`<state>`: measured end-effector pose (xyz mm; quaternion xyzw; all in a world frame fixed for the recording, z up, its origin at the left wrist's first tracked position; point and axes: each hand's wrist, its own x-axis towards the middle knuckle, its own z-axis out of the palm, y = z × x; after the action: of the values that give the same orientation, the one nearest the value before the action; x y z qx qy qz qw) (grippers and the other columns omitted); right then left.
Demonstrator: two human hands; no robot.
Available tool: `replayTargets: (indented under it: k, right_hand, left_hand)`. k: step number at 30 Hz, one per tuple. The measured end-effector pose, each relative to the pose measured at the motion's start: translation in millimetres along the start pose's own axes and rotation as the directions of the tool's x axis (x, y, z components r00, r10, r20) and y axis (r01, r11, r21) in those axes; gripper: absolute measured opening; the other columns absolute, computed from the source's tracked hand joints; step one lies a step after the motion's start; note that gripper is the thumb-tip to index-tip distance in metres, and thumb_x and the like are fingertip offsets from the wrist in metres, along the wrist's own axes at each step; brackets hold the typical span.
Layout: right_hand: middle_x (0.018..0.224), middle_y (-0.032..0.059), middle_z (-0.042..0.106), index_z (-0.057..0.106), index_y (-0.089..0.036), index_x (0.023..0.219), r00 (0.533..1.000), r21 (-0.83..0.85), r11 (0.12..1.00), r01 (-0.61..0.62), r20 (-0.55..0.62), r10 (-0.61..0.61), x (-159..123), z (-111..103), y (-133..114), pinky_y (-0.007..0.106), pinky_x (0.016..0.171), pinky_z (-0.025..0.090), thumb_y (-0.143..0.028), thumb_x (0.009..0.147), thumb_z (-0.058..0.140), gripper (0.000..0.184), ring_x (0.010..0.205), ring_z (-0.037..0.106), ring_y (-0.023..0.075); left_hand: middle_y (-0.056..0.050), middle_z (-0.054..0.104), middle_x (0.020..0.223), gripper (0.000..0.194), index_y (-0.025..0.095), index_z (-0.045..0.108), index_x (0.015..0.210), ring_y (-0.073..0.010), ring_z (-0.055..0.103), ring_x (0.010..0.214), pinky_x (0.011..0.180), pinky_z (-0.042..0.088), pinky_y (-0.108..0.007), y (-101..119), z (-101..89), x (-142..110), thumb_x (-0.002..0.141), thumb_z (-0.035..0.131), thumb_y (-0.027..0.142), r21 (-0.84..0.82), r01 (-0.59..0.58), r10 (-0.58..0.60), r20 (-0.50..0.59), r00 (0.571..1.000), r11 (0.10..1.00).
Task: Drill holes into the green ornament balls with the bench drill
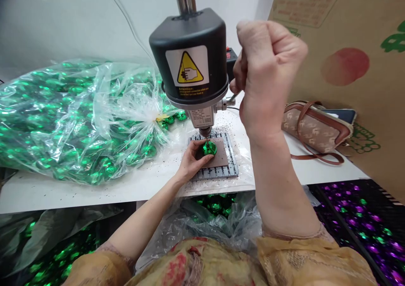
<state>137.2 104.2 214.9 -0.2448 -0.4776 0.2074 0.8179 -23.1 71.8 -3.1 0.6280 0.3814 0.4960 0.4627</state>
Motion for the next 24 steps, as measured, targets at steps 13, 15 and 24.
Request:
replayTargets:
  k: [13,15,24]
  right_hand:
    - [0.039,-0.0093,0.03,0.037,-0.024,0.051,0.999,0.005,0.999,0.036,0.025,-0.036,-1.6,-2.1,2.4,0.03,0.032,0.018,-0.016,0.078,0.06,0.036,0.033,0.027,0.0065]
    - [0.039,-0.0094,0.031,0.038,-0.024,0.051,0.999,0.015,0.999,0.036,0.026,-0.037,-1.6,-3.1,2.8,0.03,0.032,0.019,-0.018,0.077,0.062,0.036,0.033,0.027,0.0062]
    - [0.04,-0.0086,0.032,0.038,-0.023,0.05,0.999,0.001,0.999,0.036,0.024,-0.036,-3.3,-3.7,2.0,0.03,0.033,0.018,-0.02,0.079,0.063,0.039,0.033,0.03,0.007]
  left_hand:
    - [-0.012,0.064,0.126,0.033,0.023,0.063,0.111,-0.0267,0.063,0.12,0.1,0.053,-0.045,18.6,3.2,-39.9,0.085,0.076,0.037,0.215,-0.202,0.226,-0.094,0.97,0.956]
    - [-0.012,0.064,0.128,0.032,0.026,0.063,0.116,-0.0261,0.065,0.117,0.095,0.056,-0.041,19.1,6.6,-70.4,0.087,0.074,0.036,0.316,-0.346,0.345,0.062,0.937,0.883]
    - [-0.019,0.067,0.13,0.049,0.023,0.058,0.133,-0.029,0.072,0.096,0.076,0.06,-0.039,-21.2,10.5,-154.8,0.087,0.068,0.038,0.645,-0.621,0.074,0.664,0.744,0.445]
